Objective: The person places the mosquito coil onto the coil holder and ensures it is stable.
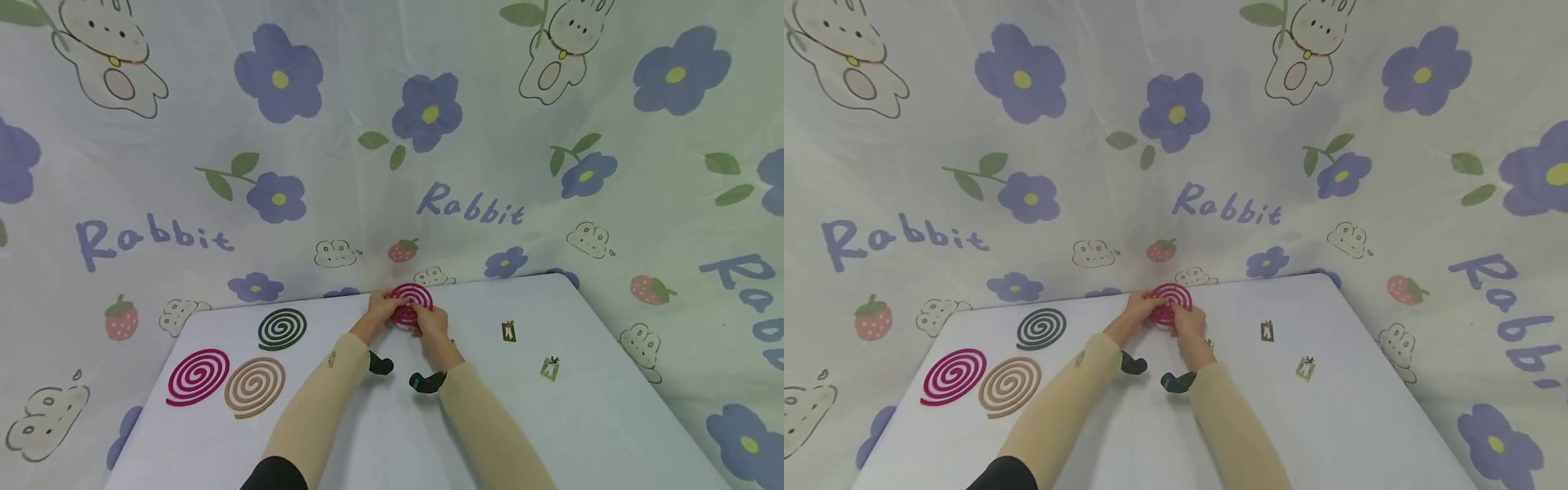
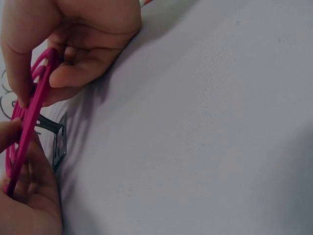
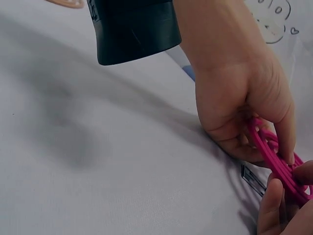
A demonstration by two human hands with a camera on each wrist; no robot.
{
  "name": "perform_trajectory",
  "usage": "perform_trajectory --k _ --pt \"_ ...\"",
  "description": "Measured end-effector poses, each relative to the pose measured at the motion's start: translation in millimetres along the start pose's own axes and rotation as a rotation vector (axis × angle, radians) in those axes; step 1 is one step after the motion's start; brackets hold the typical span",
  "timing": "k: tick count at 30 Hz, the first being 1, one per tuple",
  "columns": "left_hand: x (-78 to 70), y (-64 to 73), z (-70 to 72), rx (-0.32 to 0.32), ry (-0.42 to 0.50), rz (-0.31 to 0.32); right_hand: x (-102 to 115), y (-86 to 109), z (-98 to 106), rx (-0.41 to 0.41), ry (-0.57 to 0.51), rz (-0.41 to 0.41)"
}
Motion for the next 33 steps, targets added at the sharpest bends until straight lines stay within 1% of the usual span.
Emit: perform_trajectory --k 8,16,26,33 --pt "2.9 1.1 -0.9 -0.004 -0.022 0.022 -2.5 -1.9 0.3 -0.013 0.000 0.018" --pt "0.4 0.8 -1.6 -0.028 -0.041 -0.037 -0.5 -2.5 -0.4 -0.027 0.012 0.036" --pt "2.3 -0.2 -1.7 -0.029 -0.050 -0.030 -0.2 -3.0 -0.8 -0.047 0.038 0.037" --pt "4.1 -0.4 -2.2 -0.025 -0.067 -0.021 -1.2 -2.7 -1.7 -0.044 0.027 0.032"
Point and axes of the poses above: each hand's wrist, its own y-axis away from the middle knuckle, its own z-axis out of the back of the hand, x = y × z, the point moved 7 cm from there along -y, towards the middle knuckle, and after that the axes turned 14 degrees about -x, right-handed, at the moved point
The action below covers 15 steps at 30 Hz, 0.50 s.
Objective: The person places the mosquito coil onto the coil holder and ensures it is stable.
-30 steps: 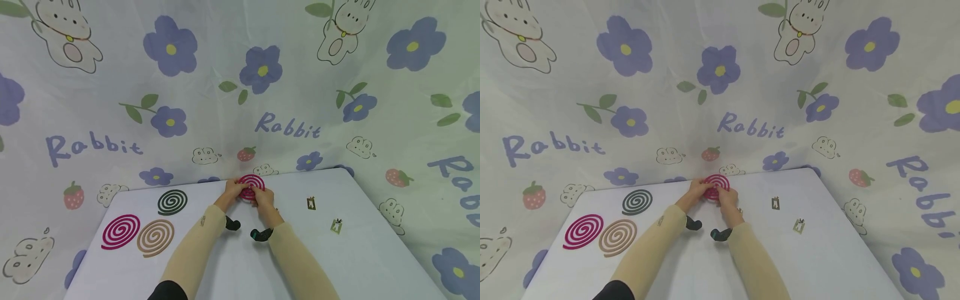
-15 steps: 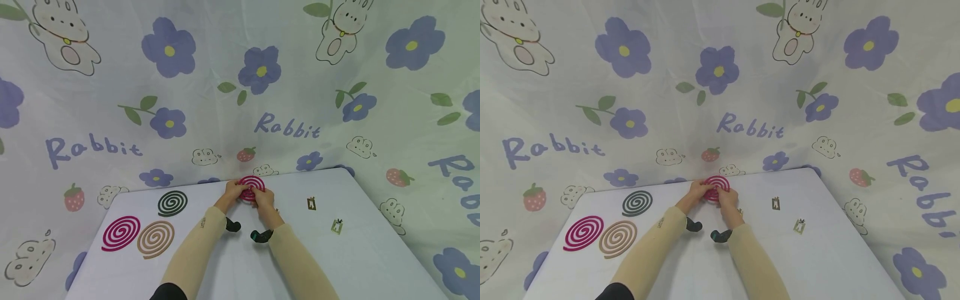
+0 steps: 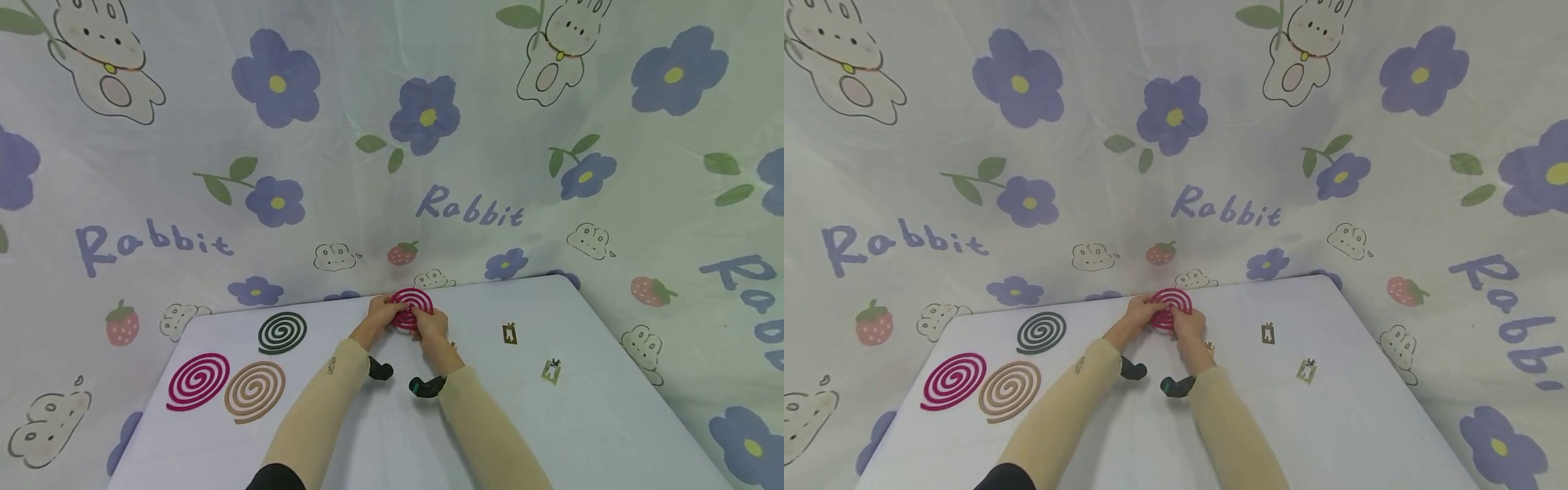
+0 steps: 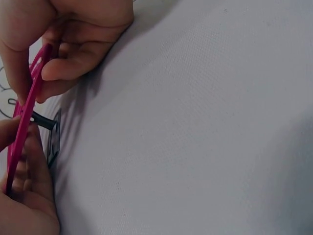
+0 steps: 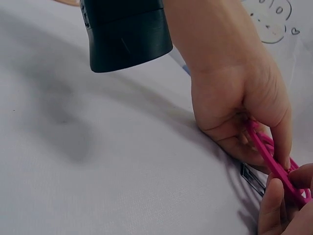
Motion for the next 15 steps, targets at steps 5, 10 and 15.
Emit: perform_trajectory --k 5,10,15 --pt "-0.5 0.7 0.7 0.007 0.009 -0.014 0.6 -0.1 0.2 0.001 0.004 0.001" --pt "0.4 2.3 1.7 0.014 -0.007 -0.012 0.6 0.0 0.0 0.001 0.024 -0.003" --pt "1.9 2.2 1.5 0.025 -0.026 -0.008 -1.3 -0.3 -0.1 -0.007 0.039 -0.011"
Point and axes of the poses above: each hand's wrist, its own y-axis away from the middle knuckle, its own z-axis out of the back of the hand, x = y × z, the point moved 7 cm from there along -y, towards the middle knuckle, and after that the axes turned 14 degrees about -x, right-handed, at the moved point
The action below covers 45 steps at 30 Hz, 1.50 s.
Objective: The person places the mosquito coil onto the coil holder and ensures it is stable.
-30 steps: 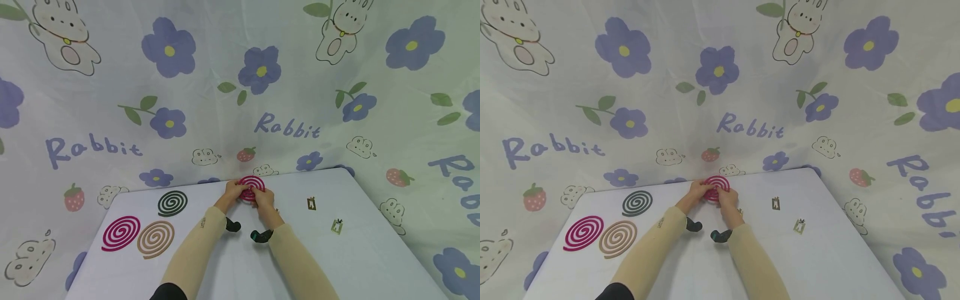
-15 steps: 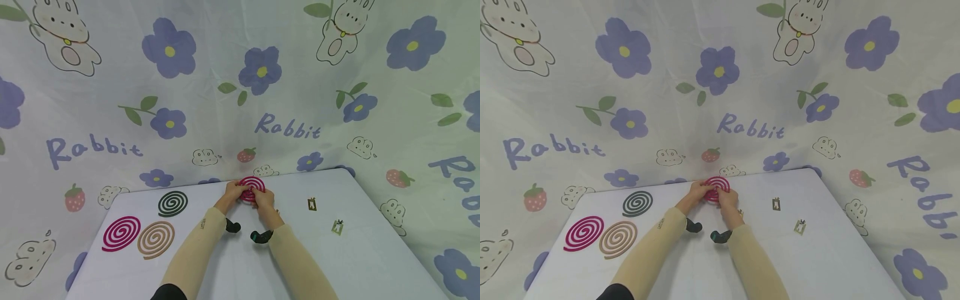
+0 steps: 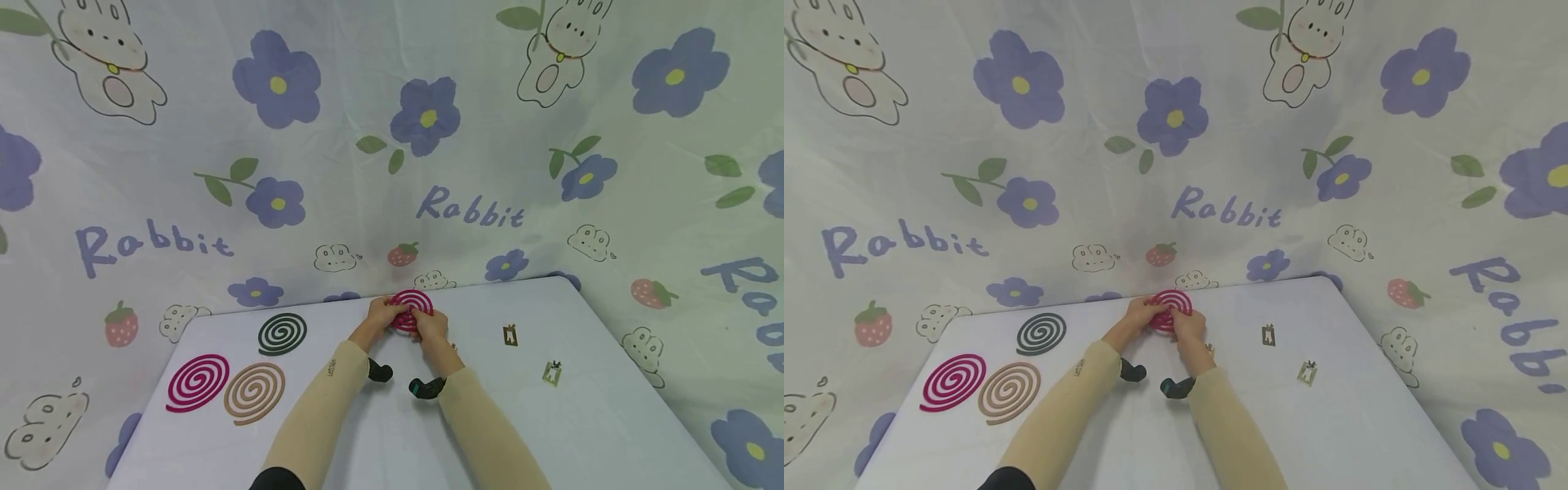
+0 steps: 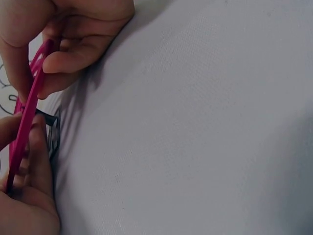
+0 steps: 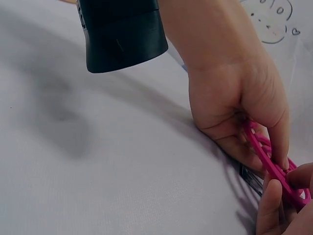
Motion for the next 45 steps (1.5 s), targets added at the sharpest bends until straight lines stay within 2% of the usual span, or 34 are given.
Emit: perform_trajectory --k 12,23,28,37,45 --pt "-4.2 -0.1 1.4 0.021 0.052 -0.049 0.3 -1.9 -2.0 -0.001 0.024 -0.003" --pt "0.4 -0.6 1.4 0.016 0.072 -0.051 -0.2 -0.9 -0.9 0.015 0.027 0.003" --pt "4.1 -2.0 1.3 0.005 0.077 -0.041 -1.8 0.4 -0.8 0.027 0.005 0.025" --pt "2.8 -0.4 0.4 0.030 0.111 -0.047 2.1 0.4 -1.0 0.003 0.000 0.102" --pt "3.2 -2.7 0.6 0.020 0.093 -0.055 6.4 4.5 -1.0 0.008 0.005 0.115"
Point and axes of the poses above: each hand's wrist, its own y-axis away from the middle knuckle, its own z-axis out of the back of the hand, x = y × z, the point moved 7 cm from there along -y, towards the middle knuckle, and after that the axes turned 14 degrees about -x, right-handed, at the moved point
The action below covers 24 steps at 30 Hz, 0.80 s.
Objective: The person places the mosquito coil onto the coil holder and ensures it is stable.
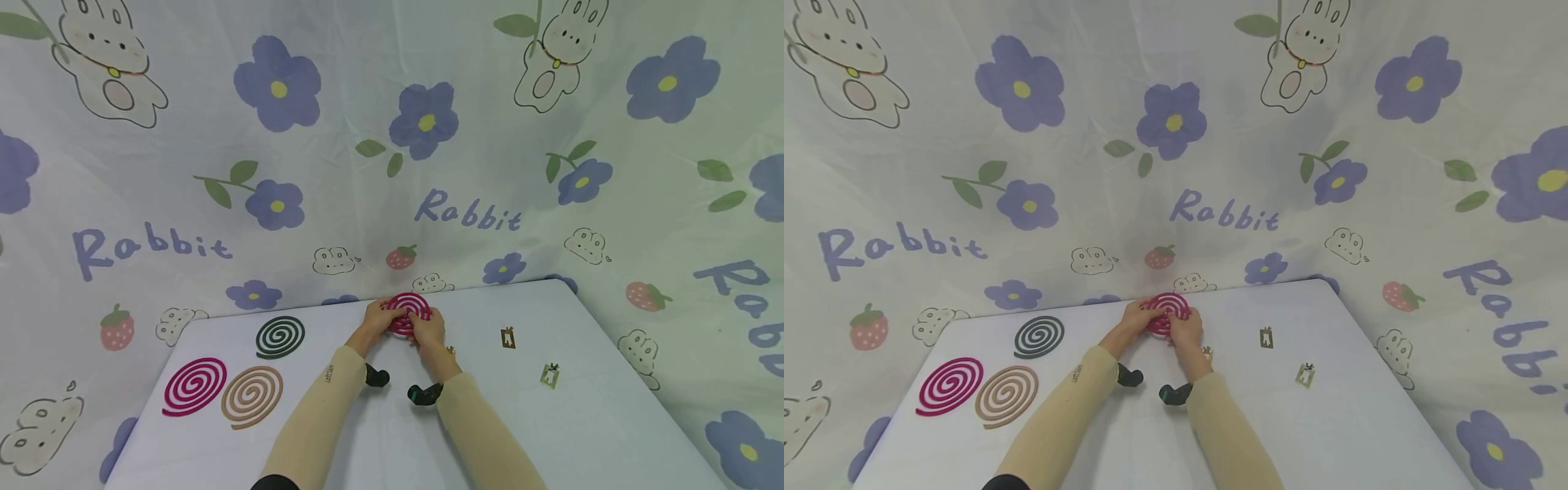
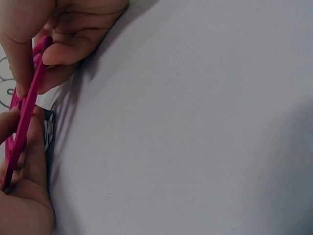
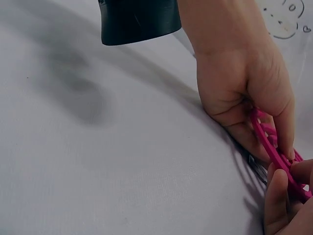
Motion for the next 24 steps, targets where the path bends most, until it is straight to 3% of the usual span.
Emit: perform_trajectory --k 15,21,24 --pt "-1.4 3.6 5.3 -0.037 0.008 -0.006 -2 2.8 1 -0.045 0.051 0.028" --pt "-1.8 4.8 8.8 -0.051 0.043 -0.017 1 7.3 4 -0.065 0.056 0.114" --pt "-0.4 5.9 12.3 -0.059 0.037 0.005 4 9.8 6 -0.070 0.076 0.164"
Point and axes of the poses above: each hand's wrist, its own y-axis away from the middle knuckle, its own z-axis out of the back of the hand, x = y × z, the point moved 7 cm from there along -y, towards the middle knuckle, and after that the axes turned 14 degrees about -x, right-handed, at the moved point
